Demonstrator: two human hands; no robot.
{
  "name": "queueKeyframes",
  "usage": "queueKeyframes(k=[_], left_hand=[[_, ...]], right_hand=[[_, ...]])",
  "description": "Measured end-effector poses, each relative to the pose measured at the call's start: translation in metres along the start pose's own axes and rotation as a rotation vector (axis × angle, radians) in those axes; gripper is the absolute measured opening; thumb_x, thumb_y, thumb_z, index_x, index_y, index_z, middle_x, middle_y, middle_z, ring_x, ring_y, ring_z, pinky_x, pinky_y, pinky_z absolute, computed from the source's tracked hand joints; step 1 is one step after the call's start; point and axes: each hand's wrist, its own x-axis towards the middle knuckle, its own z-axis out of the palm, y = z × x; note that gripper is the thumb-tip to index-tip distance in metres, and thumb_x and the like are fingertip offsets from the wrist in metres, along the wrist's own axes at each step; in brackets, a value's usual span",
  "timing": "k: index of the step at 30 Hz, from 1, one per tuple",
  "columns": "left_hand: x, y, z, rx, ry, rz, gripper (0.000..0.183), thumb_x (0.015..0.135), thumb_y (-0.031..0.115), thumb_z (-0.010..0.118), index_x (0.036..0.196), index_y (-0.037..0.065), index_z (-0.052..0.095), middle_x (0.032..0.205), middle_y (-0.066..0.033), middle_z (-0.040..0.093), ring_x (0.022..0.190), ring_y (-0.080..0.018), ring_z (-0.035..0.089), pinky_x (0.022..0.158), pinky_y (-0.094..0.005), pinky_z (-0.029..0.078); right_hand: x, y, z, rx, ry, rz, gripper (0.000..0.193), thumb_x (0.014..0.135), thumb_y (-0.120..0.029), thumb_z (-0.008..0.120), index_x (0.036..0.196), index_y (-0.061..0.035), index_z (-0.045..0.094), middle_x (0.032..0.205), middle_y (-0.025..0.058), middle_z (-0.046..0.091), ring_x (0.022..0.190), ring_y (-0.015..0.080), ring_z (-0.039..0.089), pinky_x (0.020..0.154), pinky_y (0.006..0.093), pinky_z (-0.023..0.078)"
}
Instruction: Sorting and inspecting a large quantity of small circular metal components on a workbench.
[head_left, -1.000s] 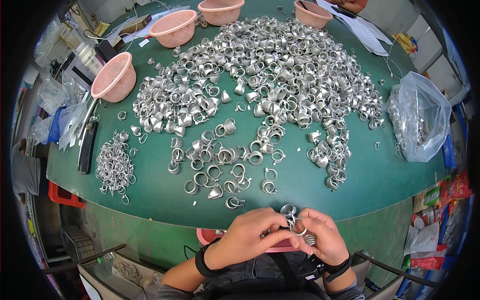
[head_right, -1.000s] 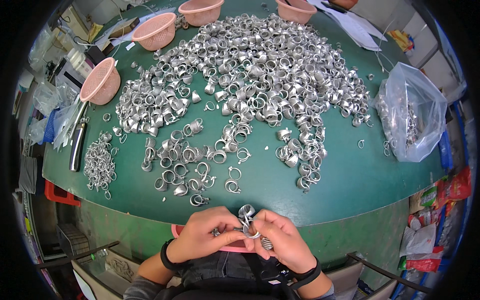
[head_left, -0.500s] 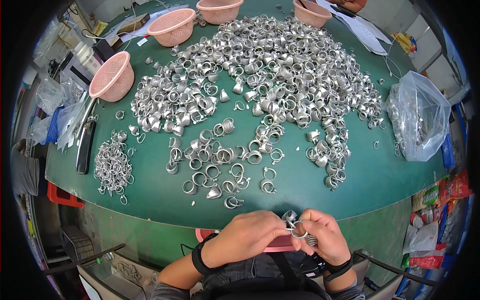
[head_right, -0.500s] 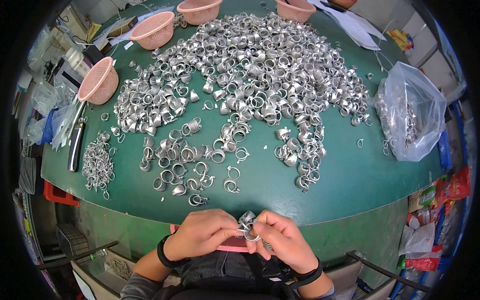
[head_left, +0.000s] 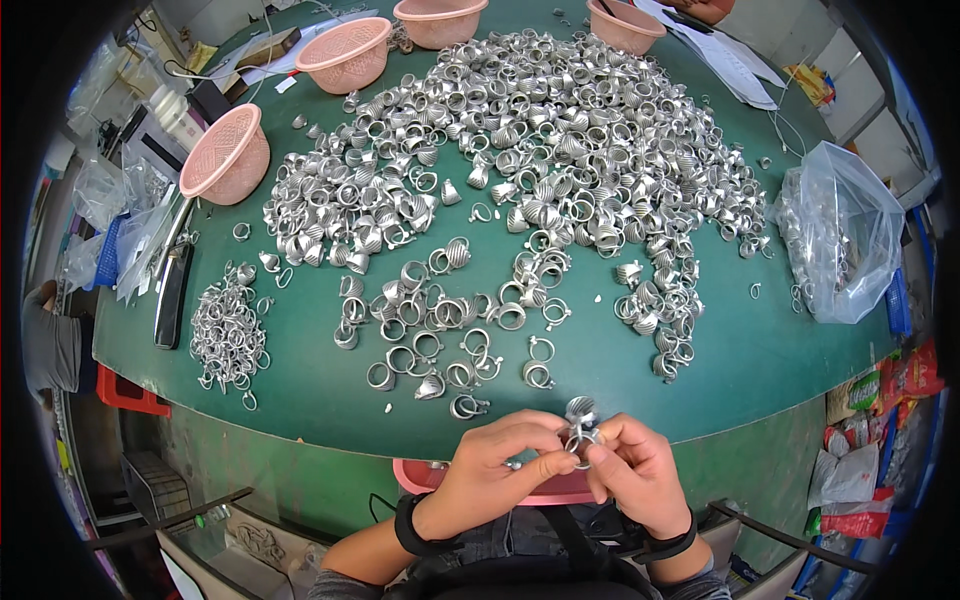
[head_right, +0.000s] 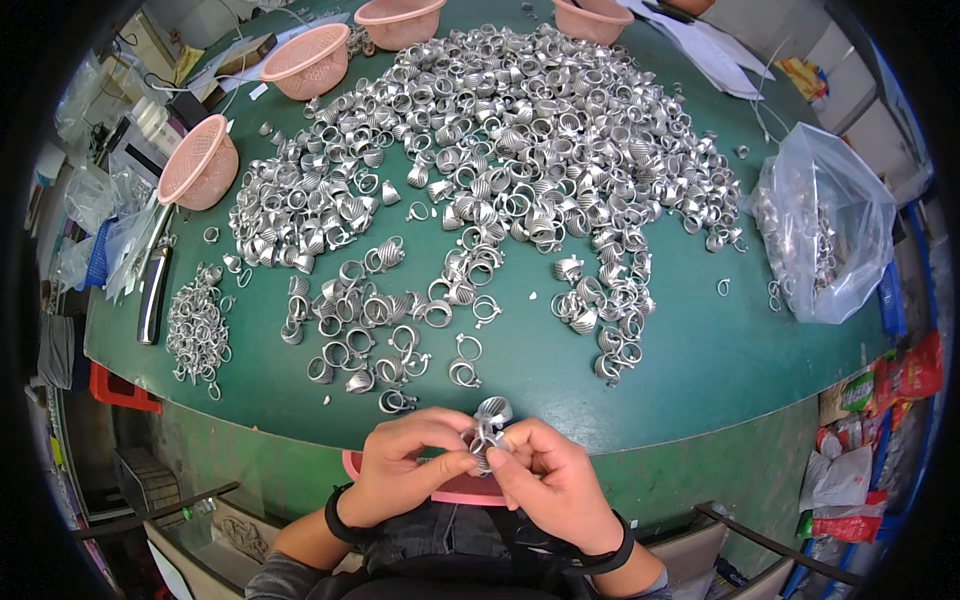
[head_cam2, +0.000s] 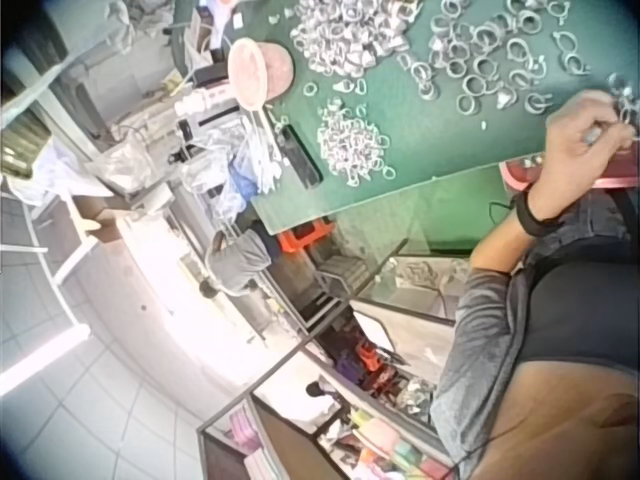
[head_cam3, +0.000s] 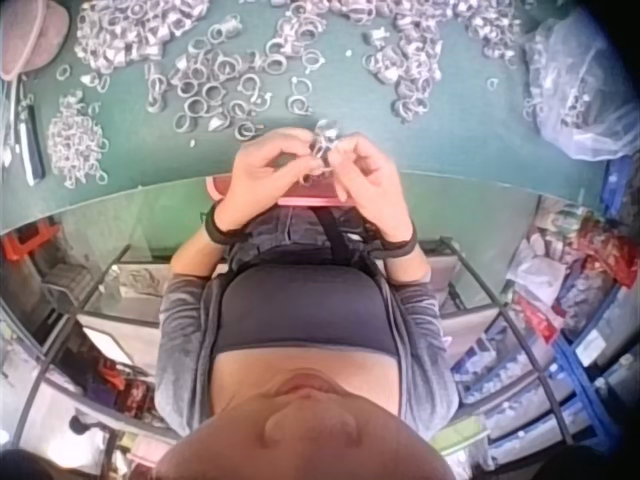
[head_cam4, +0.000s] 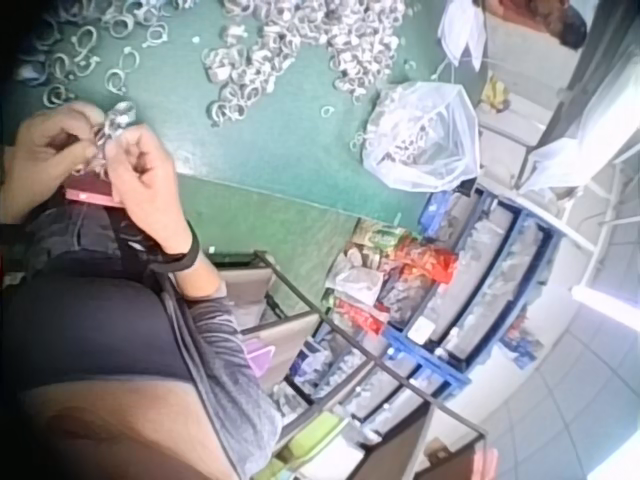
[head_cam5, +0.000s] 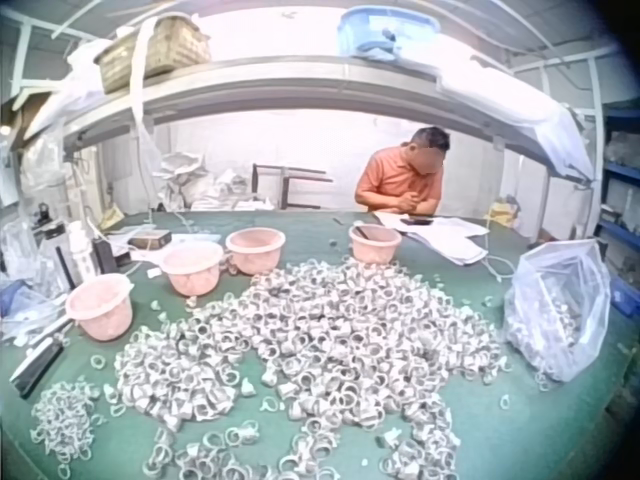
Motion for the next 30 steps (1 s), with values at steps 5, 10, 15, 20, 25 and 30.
queueKeyframes(k=[5,10,15,20,25,30], left_hand=[[0.000,-0.002,0.006,0.062,0.166,0.024,0.013,0.070,0.003,0.060,0.081,0.000,0.054,0.090,-0.0086,0.054,0.072,-0.0150,0.054,0.064,-0.0251,0.043],[-0.003,-0.004,0.015,-0.098,0.260,0.015,0.009,0.072,0.001,0.058,0.079,-0.001,0.052,0.090,-0.0102,0.054,0.072,-0.0148,0.054,0.062,-0.0233,0.044],[-0.009,0.000,0.018,-0.183,0.339,0.144,0.009,0.071,-0.003,0.058,0.077,-0.002,0.051,0.090,-0.0147,0.053,0.079,-0.0155,0.053,0.065,-0.0245,0.045],[-0.003,-0.004,0.023,0.054,0.225,0.216,0.015,0.067,-0.005,0.061,0.078,-0.001,0.051,0.088,-0.0118,0.053,0.075,-0.0178,0.055,0.064,-0.0252,0.046],[0.002,0.007,0.016,0.341,0.210,0.110,0.022,0.067,0.004,0.063,0.087,0.002,0.054,0.084,-0.0080,0.052,0.076,-0.0196,0.052,0.065,-0.0281,0.044],[0.001,-0.001,0.019,0.387,0.185,0.145,0.022,0.062,0.004,0.068,0.080,0.002,0.057,0.079,-0.0083,0.052,0.068,-0.0178,0.051,0.059,-0.0262,0.042]], right_hand=[[-0.002,0.001,0.001,-0.036,0.031,-0.089,0.006,0.081,-0.004,0.048,0.083,0.0007,0.045,0.071,0.0038,0.054,0.052,0.0017,0.043,0.044,0.0157,0.034],[-0.003,0.000,0.006,-0.021,0.041,-0.111,0.006,0.081,-0.003,0.048,0.083,0.0006,0.044,0.071,0.0046,0.054,0.051,0.0022,0.043,0.043,0.0159,0.034],[-0.001,0.008,0.005,0.077,0.090,-0.080,0.005,0.082,-0.005,0.046,0.082,-0.0004,0.044,0.066,0.0025,0.052,0.047,0.0029,0.043,0.041,0.0154,0.033],[0.002,0.009,0.005,0.102,0.158,-0.046,0.006,0.083,-0.008,0.045,0.081,-0.0021,0.045,0.062,0.0004,0.049,0.045,0.0029,0.042,0.040,0.0149,0.031],[0.010,0.009,0.006,-0.001,0.206,-0.068,0.007,0.083,-0.009,0.046,0.080,-0.0025,0.045,0.061,-0.0004,0.048,0.045,0.0028,0.042,0.040,0.0148,0.031],[0.007,0.014,0.002,-0.092,0.234,-0.108,0.008,0.083,-0.009,0.047,0.078,-0.0026,0.046,0.062,-0.0005,0.049,0.045,0.0029,0.042,0.041,0.0148,0.032]])
